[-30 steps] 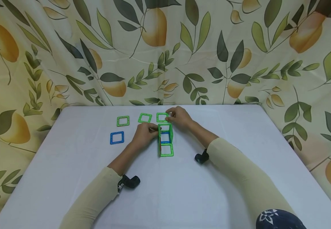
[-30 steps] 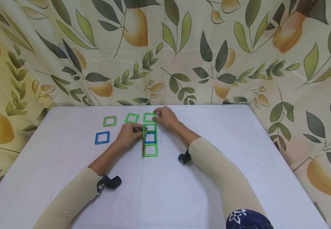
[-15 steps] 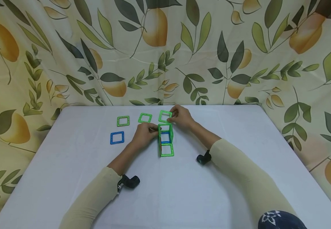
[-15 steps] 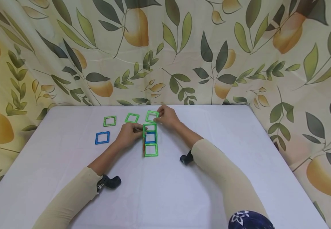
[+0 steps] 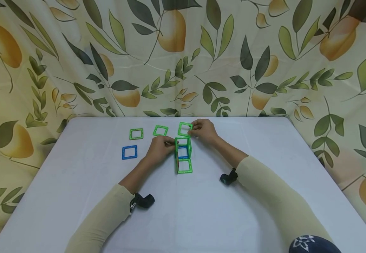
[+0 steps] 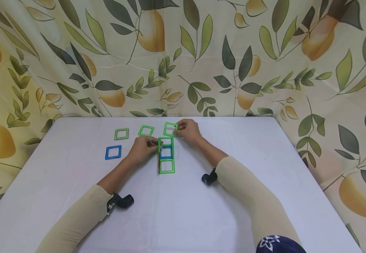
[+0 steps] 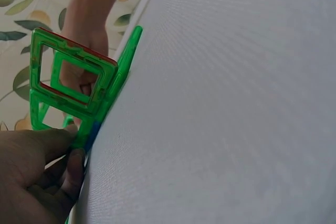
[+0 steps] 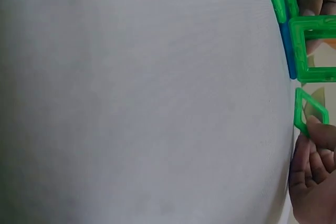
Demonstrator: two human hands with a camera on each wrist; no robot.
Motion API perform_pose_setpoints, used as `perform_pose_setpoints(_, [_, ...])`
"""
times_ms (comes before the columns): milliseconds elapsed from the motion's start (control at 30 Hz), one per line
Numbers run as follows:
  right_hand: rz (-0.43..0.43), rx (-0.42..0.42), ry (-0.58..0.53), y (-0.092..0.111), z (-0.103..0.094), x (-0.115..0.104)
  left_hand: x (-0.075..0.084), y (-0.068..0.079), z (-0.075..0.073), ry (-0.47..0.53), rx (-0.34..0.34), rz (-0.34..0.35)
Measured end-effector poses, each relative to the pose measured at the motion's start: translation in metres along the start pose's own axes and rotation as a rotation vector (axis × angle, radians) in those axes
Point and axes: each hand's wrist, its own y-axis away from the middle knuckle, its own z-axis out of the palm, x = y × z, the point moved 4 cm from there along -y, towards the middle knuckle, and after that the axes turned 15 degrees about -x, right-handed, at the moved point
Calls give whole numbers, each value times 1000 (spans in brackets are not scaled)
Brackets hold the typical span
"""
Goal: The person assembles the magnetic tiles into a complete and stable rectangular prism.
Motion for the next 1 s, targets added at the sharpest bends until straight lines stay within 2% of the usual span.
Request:
perform_pose_setpoints(467, [-69,-29,-41,19,-4,-2,0,0,-1,-14,9,-2])
perform_pose_setpoints(1000, [-115,-7,-21,33,-9,-3,-3,-2,1,-19,-2,-15])
